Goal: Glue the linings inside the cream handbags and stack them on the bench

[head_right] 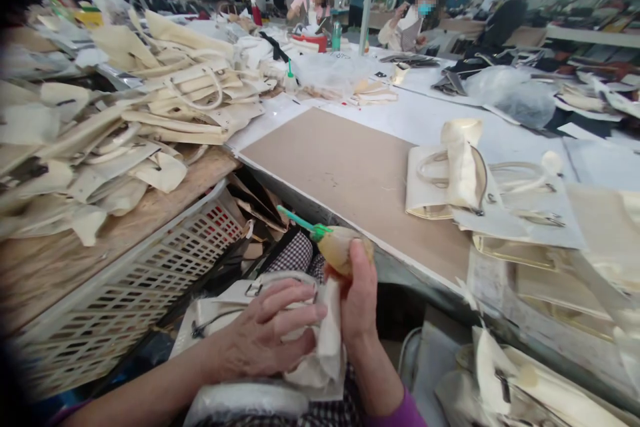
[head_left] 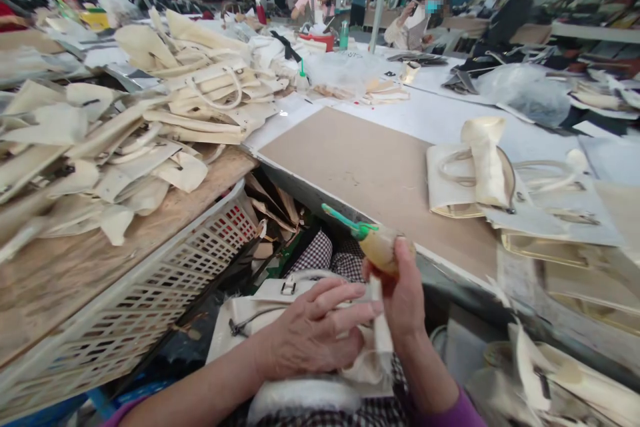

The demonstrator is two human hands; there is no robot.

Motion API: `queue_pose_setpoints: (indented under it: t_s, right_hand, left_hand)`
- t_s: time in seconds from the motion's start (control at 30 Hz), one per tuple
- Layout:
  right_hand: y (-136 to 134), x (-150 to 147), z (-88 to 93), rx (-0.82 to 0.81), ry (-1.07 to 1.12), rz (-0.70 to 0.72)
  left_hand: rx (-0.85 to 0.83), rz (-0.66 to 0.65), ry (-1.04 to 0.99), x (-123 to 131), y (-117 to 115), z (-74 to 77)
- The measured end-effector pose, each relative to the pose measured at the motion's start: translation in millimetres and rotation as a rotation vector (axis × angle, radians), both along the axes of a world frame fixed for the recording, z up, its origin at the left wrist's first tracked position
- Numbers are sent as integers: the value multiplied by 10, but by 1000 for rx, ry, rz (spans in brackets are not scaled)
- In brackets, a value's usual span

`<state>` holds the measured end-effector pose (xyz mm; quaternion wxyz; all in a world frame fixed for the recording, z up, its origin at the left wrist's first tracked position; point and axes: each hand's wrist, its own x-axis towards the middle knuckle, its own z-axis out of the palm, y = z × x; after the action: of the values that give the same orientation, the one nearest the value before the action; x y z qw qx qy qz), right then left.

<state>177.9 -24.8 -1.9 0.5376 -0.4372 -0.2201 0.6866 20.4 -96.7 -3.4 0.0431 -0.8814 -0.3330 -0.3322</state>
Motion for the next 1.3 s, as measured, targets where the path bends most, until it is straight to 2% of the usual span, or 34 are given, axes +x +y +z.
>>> queue_pose_setpoints:
  t_s: [0.13,0.2,0.27,0.37,0.47,0.57,0.67,0.73,0.8,0.87,0.97,1.07,1.2,1.3]
  right_hand:
    - [29,-246,-33,40,36,-74]
    - [57,-272,-19,73,66,-84]
    - [96,-205,17,109,93,-91]
    - [149,56,82,145,102,-118]
    - [150,416,125,169,69,-144]
    - [72,746,132,186,-7,-128]
    - [-57,960,104,56,-78,-138]
    - [-142,1039,61,-9,-126,-149]
    - [-209,1088,-13,-10,-147,-131]
    - [-256,1128,-118,3,-155,-119]
    - [-299,1174,-290,-71,-220,-134]
    - [-307,1191,-395,-99,-327,-58]
    - [-225,1206,-380,30,-455,83]
    - [-101,1230,-296,132,-656,186]
  left_hand:
    - [-164,-76,-1,-75,17,27]
    - [-261,-152,-20,-151,34,22]
    - [-410,-187,-147,-259,59,33]
    - [-722,-33,-441,-504,135,140]
    - [-941,134,-603,-825,289,372]
    - [-1121,136,-727,-1096,504,622]
    - [-1298,74,-785,-1194,726,714]
    - [-1439,19,-738,-1160,858,642]
    - [-1538,-8,-651,-1091,965,486]
    - [-1557,-2,-612,-1036,1048,292]
    - [-1535,20,-663,-1030,1155,1]
    - [-1551,57,-738,-1066,1280,-281]
    - [-1600,91,-760,-1025,1441,-622]
    - [-1643,76,-733,-942,1514,-765]
